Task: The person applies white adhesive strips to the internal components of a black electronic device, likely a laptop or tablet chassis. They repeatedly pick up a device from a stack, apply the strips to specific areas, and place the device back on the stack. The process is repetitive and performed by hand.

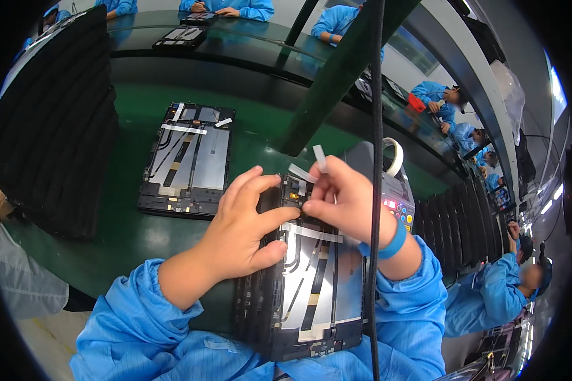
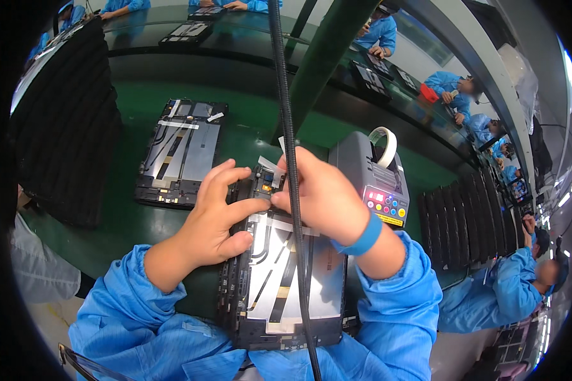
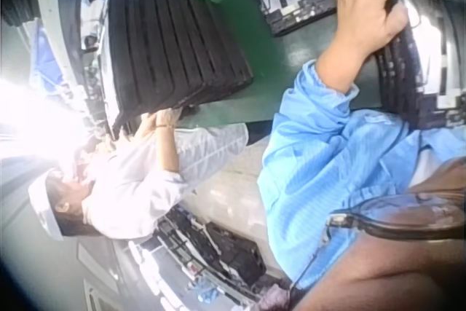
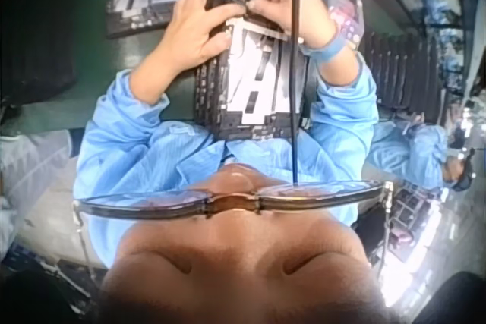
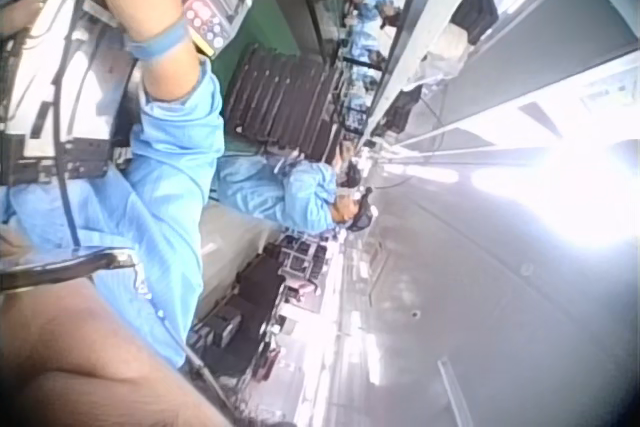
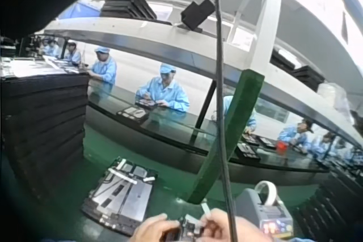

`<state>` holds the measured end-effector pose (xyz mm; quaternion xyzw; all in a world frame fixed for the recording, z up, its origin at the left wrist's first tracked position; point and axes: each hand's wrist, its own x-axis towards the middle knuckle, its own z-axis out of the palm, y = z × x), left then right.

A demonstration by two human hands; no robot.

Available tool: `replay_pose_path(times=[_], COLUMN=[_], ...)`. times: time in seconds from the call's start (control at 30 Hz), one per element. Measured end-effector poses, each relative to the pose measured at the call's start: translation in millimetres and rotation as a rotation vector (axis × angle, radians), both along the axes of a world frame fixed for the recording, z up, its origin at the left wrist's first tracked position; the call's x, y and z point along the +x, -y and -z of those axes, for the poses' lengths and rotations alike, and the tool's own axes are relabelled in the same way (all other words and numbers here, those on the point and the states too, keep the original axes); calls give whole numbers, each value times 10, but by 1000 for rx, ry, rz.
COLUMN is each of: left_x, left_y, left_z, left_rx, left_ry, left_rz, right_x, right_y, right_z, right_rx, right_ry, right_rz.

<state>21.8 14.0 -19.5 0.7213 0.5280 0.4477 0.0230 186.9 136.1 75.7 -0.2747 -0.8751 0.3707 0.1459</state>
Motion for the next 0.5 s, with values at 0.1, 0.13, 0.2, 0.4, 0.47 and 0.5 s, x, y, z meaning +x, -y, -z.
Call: replay_pose_path(times=[0.1, 0.13, 0.2, 0.4, 0.47, 0.5], left_x=[12, 19, 18, 7, 4, 10], left_y=[-18, -26, -31, -21, -25, -27], left_z=[16, 25, 45, 65, 86, 90], left_rx=[12, 7, -4, -4, -2, -3], left_ry=[10, 15, 20, 48, 61, 65], left_rz=[-7, -4, 1, 3, 5, 9], right_x=[42, 51, -31, -91, -42, -12], right_y=[-141, -174, -69, 60, -33, -85], right_z=[-104, -122, -105, -86, -20, 74], right_rx=[385, 572, 600, 710, 542, 433], right_ry=[-88, -105, -70, -86, -57, -85], right_rz=[-297, -423, -422, -128, -169, -192])
